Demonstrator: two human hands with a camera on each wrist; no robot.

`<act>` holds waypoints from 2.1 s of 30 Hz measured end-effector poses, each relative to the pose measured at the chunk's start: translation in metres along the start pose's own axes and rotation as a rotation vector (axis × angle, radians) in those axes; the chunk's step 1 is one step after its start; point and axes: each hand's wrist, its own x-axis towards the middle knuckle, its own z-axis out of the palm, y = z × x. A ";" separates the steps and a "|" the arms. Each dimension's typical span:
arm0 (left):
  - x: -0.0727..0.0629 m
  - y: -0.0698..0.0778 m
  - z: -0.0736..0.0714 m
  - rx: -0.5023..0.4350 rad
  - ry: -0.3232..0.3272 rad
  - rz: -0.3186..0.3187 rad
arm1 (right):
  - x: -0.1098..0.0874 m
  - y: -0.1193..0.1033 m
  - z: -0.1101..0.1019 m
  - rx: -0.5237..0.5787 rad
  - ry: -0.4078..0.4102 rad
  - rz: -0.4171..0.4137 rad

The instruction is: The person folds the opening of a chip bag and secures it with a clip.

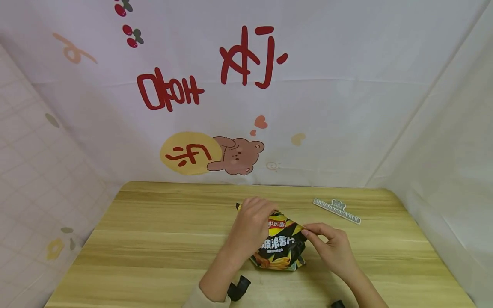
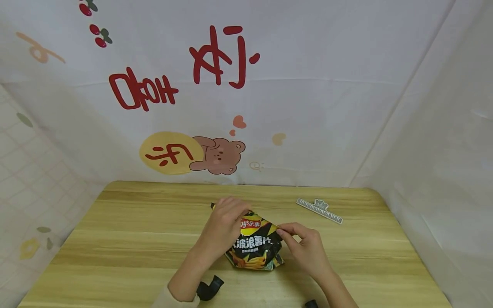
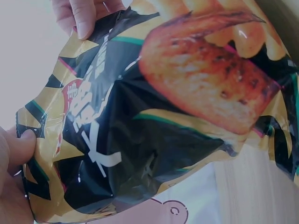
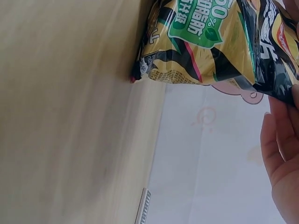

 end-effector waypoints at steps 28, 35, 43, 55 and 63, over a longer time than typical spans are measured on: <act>-0.001 -0.005 -0.007 -0.078 -0.024 0.041 | -0.002 0.010 -0.006 0.219 -0.065 -0.062; -0.002 -0.005 -0.006 -0.106 -0.013 0.050 | -0.003 0.013 -0.007 0.169 -0.076 -0.099; -0.002 -0.001 -0.006 -0.114 -0.028 -0.004 | -0.005 0.009 -0.008 0.187 -0.079 -0.085; -0.003 -0.002 -0.007 0.013 -0.025 0.021 | -0.006 0.009 -0.001 0.122 -0.023 -0.026; -0.004 -0.002 -0.010 0.088 -0.118 -0.086 | -0.005 0.009 0.000 0.081 -0.061 0.024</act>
